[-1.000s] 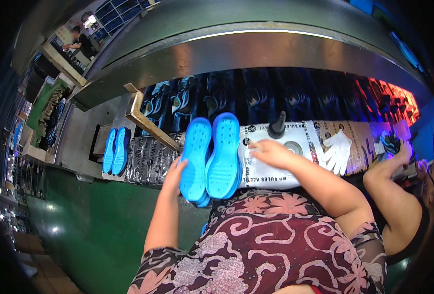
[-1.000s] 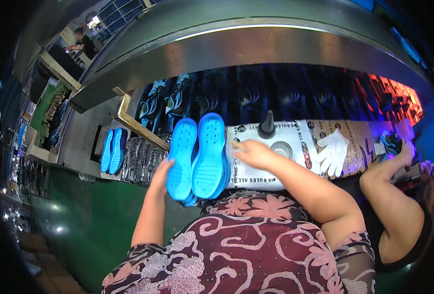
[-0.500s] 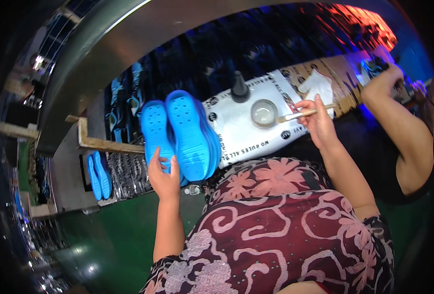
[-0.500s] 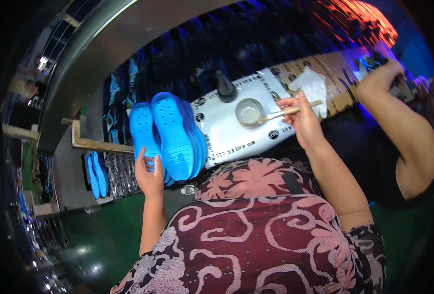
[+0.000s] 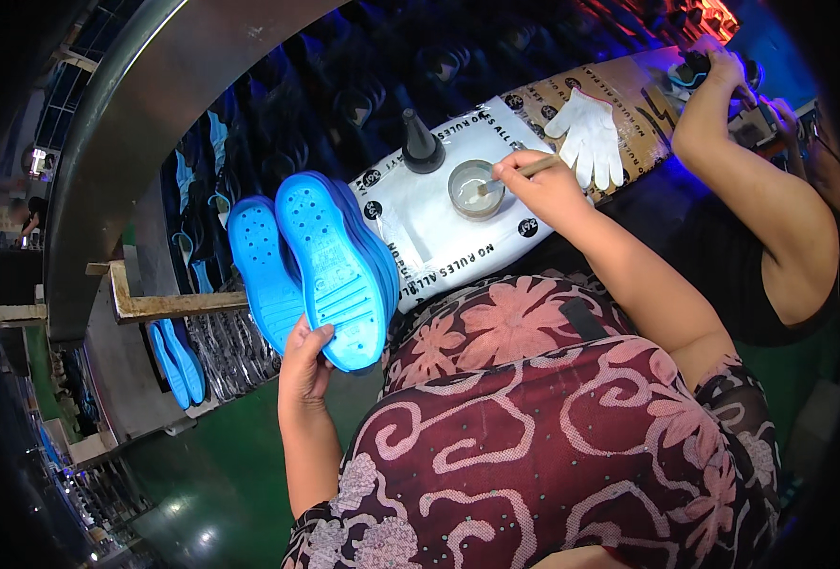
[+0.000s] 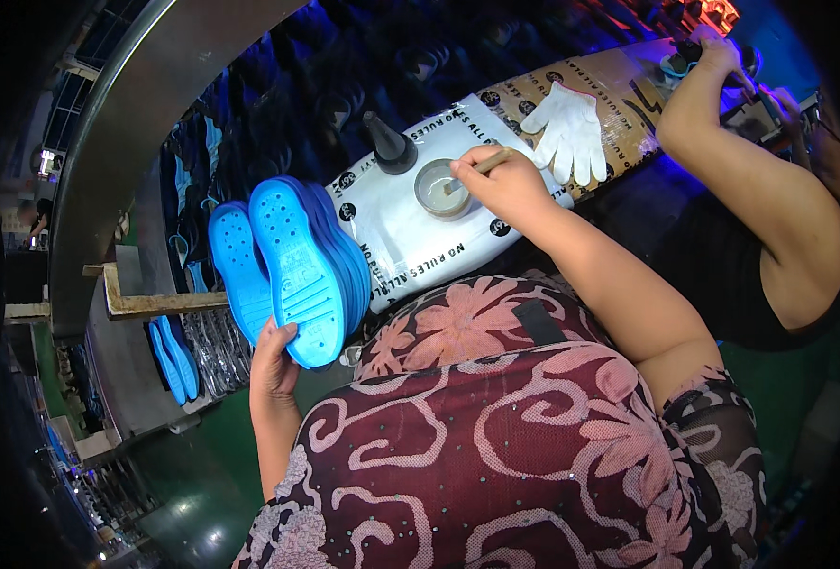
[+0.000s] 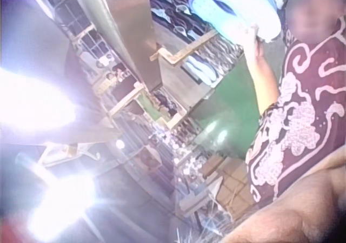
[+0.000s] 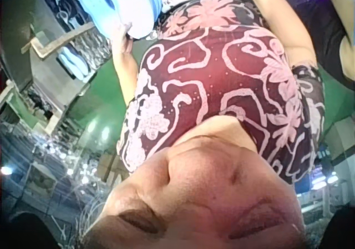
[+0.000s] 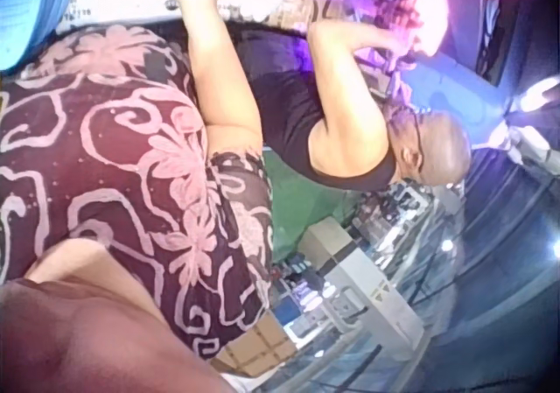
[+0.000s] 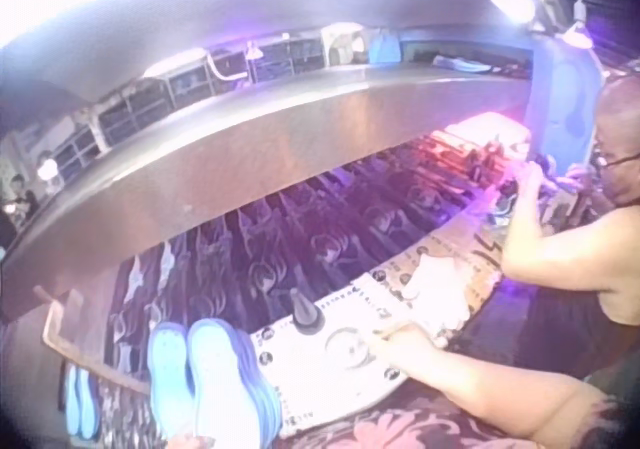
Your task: The person applies adhesive to shoe soles with a brush and places the soles onto an upper conveyor belt.
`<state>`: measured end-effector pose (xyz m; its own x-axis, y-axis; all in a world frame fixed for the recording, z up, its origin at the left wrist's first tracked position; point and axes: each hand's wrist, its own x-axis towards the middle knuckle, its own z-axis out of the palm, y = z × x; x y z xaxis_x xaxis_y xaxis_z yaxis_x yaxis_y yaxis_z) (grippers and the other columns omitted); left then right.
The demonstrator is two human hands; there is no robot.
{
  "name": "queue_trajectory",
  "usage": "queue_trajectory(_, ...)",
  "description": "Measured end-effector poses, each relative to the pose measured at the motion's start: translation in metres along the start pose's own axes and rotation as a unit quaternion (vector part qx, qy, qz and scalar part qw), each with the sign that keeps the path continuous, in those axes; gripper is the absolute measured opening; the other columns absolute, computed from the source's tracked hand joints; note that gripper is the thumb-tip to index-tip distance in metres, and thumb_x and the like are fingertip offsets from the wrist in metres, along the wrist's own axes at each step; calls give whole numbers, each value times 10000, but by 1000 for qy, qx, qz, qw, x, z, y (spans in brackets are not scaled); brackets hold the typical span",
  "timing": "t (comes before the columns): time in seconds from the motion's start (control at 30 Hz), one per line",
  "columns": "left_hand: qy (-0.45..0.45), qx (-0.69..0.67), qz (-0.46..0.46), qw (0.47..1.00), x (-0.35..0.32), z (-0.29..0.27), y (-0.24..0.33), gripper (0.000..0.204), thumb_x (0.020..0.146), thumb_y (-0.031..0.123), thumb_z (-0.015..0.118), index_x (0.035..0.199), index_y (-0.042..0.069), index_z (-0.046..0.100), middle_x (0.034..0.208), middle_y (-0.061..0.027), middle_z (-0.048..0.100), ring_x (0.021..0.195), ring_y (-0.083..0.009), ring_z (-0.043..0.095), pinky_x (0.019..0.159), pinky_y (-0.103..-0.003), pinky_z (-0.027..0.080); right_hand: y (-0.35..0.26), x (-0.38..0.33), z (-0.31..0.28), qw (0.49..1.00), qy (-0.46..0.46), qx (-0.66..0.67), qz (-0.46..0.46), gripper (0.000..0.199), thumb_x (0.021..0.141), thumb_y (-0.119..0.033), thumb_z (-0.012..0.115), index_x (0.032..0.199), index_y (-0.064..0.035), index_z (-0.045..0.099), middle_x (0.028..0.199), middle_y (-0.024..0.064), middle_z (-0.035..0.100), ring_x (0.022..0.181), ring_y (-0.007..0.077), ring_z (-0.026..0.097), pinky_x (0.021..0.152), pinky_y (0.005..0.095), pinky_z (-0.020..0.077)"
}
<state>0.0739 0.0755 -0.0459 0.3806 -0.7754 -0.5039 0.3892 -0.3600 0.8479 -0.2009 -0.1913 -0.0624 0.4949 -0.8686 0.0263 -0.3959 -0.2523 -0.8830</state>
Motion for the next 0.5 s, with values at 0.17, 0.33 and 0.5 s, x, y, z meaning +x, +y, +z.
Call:
queue_trajectory(0.17, 11, -105, -7, 994, -2, 18, -7, 456, 771, 148, 610, 1172, -31, 486, 868, -70, 622, 582, -90, 571, 397, -196, 398, 1, 9, 17, 997, -17, -71, -20, 240, 853, -255, 611, 839, -20, 659, 759, 102, 641, 678, 203, 578, 642, 298, 454)
queue_trajectory(0.33, -16, -94, -21, 995, 0, 13, -7, 476, 762, 167, 618, 1162, -49, 476, 867, -93, 621, 586, -118, 581, 392, -212, 404, -1, 8, 16, 998, 10, -43, -40, 222, 833, -270, 631, 785, -56, 667, 717, 81, 646, 639, 205, 586, 608, 295, 453)
queue_trajectory(0.5, -49, -79, -33, 995, 0, 19, 2, 480, 768, 165, 611, 1171, -49, 461, 861, -109, 616, 572, -138, 578, 400, -228, 419, -12, 2, 4, 998, 25, 46, -16, 224, 880, -230, 602, 856, -17, 667, 770, 43, 642, 719, 122, 563, 660, 276, 451)
